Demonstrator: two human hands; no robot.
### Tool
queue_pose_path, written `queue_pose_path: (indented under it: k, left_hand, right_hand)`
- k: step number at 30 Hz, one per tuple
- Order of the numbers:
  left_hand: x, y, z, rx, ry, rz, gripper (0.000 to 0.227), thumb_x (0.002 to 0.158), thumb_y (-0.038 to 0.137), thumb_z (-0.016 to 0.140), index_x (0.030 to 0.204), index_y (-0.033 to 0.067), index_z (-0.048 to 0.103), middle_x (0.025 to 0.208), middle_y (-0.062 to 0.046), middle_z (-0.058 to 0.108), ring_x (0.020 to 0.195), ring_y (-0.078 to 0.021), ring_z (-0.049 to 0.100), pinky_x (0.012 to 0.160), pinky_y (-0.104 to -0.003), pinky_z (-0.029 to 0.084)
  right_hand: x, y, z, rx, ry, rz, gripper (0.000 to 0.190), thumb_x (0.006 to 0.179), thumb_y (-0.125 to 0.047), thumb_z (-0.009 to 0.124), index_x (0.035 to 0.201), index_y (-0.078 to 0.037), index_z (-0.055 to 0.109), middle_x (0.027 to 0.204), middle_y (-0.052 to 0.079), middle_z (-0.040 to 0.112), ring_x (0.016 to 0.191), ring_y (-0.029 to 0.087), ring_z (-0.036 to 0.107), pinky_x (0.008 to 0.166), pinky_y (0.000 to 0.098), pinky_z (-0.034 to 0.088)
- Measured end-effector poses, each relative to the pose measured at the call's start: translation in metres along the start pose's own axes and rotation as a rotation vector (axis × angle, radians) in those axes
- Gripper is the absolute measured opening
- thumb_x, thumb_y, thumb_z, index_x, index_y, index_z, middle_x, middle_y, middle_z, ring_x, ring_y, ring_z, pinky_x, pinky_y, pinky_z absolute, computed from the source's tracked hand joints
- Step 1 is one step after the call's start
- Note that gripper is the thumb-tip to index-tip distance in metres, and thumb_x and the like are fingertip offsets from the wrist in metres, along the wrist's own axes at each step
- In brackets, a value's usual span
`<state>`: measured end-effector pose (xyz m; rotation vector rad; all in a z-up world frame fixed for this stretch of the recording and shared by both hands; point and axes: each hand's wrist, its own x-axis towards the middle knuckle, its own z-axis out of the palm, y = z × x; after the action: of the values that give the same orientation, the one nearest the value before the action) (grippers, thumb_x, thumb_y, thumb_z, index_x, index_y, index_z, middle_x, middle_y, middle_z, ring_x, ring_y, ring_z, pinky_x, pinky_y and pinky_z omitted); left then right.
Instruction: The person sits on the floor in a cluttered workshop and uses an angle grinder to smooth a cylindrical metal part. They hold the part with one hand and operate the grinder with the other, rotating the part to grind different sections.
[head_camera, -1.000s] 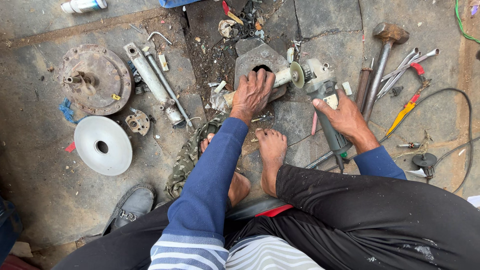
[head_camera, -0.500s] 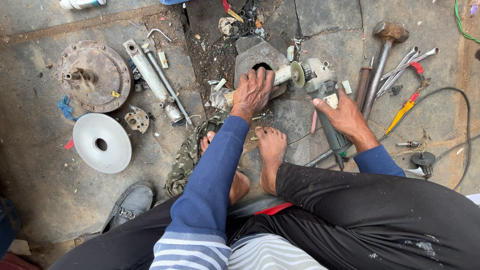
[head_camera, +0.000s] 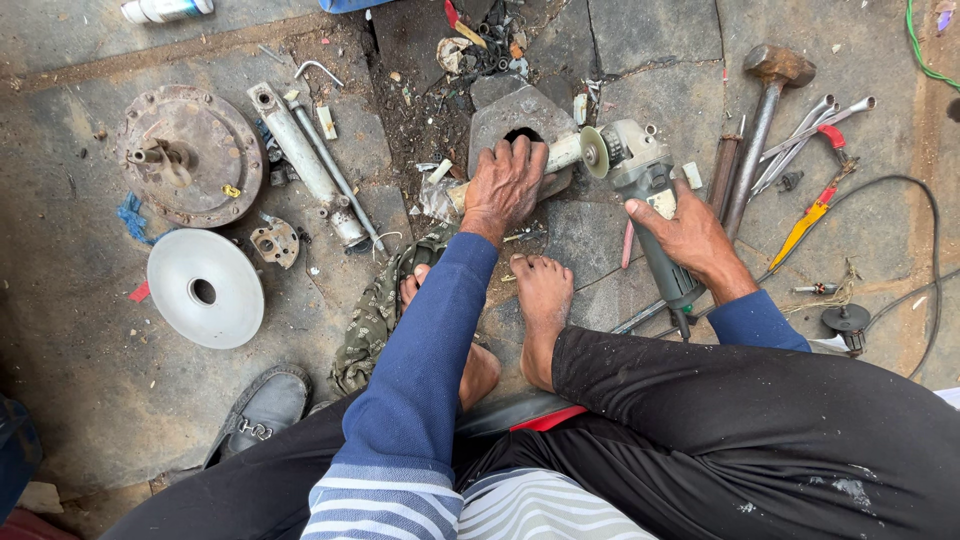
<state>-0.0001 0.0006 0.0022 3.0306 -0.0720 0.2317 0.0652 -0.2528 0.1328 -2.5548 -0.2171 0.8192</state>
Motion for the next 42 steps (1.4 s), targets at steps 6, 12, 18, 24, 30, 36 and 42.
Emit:
queue_pose_path:
  k: [6,12,18,24,30,36,42]
  left_hand:
    - [0.000,0.000,-0.003,-0.046,-0.016,-0.002,0.045,0.096,0.054,0.059,0.112,0.0124,0.058,0.094,-0.006,0.056,0.079,-0.0216,0.061,0.060,-0.038,0.050]
    - [0.001,-0.001,-0.002,-0.030,-0.009,-0.006,0.045,0.096,0.055,0.058,0.111,0.0131,0.058,0.093,-0.006,0.056,0.079,-0.0215,0.062,0.060,-0.038,0.051]
    - [0.001,0.001,0.002,-0.029,-0.009,-0.016,0.048,0.096,0.058,0.056,0.109,0.0123,0.058,0.092,-0.006,0.057,0.077,-0.0213,0.062,0.058,-0.037,0.051]
    - [0.000,0.001,0.002,-0.004,0.022,-0.016,0.048,0.095,0.058,0.058,0.110,0.0123,0.059,0.092,-0.006,0.057,0.077,-0.0212,0.062,0.059,-0.037,0.050]
    - [-0.001,0.001,-0.007,-0.049,0.018,-0.032,0.048,0.096,0.056,0.059,0.108,0.0103,0.058,0.092,-0.007,0.057,0.079,-0.0234,0.062,0.061,-0.039,0.051]
    - [-0.001,0.001,-0.013,-0.097,0.000,-0.036,0.048,0.095,0.055,0.060,0.108,0.0087,0.058,0.094,-0.008,0.058,0.081,-0.0256,0.063,0.063,-0.041,0.052]
    - [-0.001,0.001,-0.020,-0.152,-0.016,-0.053,0.045,0.096,0.051,0.062,0.107,0.0078,0.059,0.095,-0.010,0.059,0.082,-0.0275,0.063,0.065,-0.043,0.053]
  right_hand:
    - [0.000,0.000,-0.001,0.005,-0.012,0.030,0.083,0.086,-0.063,0.068,0.126,0.010,0.058,0.091,0.030,0.070,0.083,0.038,0.074,0.072,0.0480,0.058]
    - [0.002,0.002,0.000,-0.003,-0.017,0.043,0.082,0.086,-0.064,0.068,0.120,0.010,0.061,0.090,0.030,0.070,0.083,0.038,0.074,0.071,0.0483,0.058]
    - [0.004,0.008,0.002,-0.014,-0.015,0.031,0.084,0.087,-0.063,0.068,0.122,0.012,0.059,0.094,0.033,0.069,0.085,0.041,0.074,0.071,0.0497,0.059]
    - [0.005,0.010,0.004,-0.018,-0.002,0.040,0.090,0.088,-0.061,0.070,0.130,0.015,0.051,0.095,0.036,0.066,0.084,0.042,0.074,0.067,0.0503,0.060]
    - [0.002,0.003,0.001,-0.017,-0.006,-0.039,0.077,0.090,-0.061,0.069,0.120,0.009,0.062,0.097,0.031,0.070,0.090,0.040,0.073,0.077,0.0487,0.058]
    - [0.003,0.001,0.000,-0.046,-0.007,0.036,0.081,0.084,-0.063,0.067,0.123,0.007,0.060,0.098,0.031,0.070,0.091,0.041,0.073,0.080,0.0497,0.057]
    - [0.007,0.009,0.003,-0.095,-0.004,0.034,0.097,0.087,-0.067,0.070,0.137,0.013,0.049,0.098,0.036,0.069,0.094,0.042,0.073,0.084,0.0485,0.057]
